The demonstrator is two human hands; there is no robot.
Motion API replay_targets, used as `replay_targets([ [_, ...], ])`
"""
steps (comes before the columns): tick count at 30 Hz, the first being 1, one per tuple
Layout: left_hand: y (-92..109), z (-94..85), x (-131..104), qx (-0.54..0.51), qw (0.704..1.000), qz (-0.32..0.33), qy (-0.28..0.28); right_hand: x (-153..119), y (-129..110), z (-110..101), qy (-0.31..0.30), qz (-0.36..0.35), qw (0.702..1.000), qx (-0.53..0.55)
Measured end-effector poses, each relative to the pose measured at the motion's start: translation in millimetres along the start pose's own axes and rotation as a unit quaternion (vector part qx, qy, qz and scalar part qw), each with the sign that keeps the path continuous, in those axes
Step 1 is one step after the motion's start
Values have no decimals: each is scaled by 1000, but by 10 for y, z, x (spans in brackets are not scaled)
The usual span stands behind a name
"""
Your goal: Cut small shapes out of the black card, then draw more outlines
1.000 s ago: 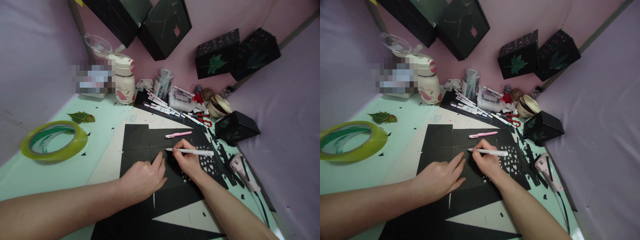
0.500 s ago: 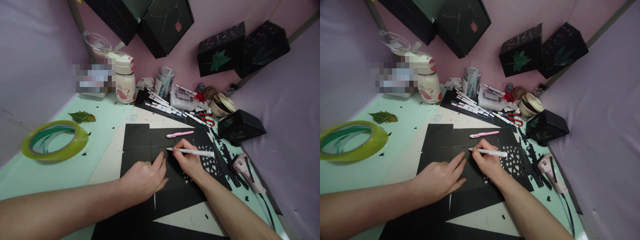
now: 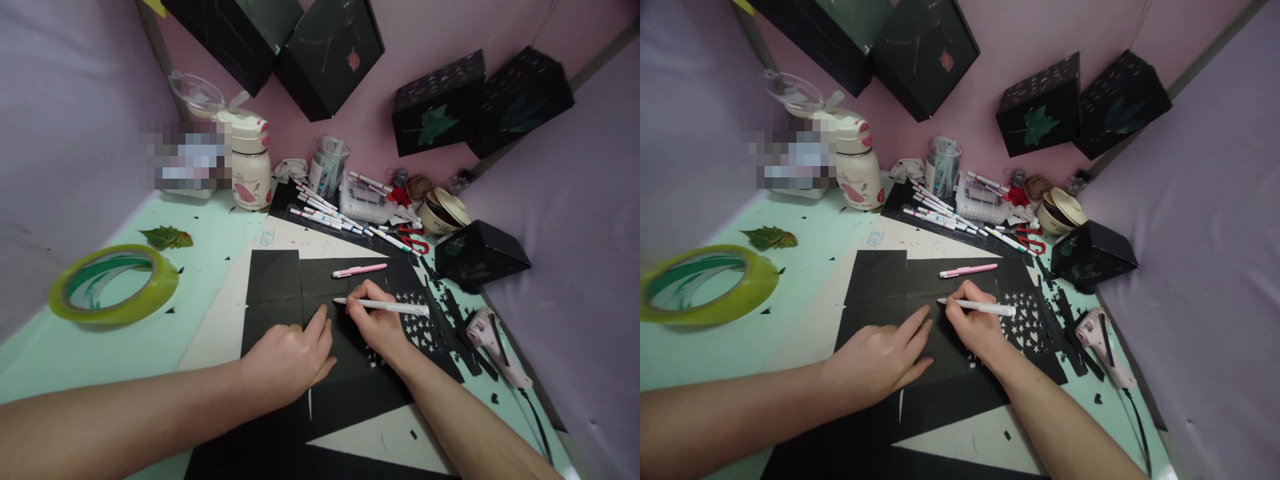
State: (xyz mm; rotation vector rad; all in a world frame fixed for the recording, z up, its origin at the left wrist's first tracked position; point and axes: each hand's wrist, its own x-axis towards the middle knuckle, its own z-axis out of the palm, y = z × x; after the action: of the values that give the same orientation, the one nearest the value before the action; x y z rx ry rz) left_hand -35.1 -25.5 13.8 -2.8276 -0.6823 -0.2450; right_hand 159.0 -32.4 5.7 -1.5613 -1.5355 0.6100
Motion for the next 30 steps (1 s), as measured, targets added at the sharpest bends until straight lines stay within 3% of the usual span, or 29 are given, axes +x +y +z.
replay_targets([
  [30, -2, 5, -5, -6, 1000, -11, 19, 16, 12, 10, 1, -32, 999, 22],
])
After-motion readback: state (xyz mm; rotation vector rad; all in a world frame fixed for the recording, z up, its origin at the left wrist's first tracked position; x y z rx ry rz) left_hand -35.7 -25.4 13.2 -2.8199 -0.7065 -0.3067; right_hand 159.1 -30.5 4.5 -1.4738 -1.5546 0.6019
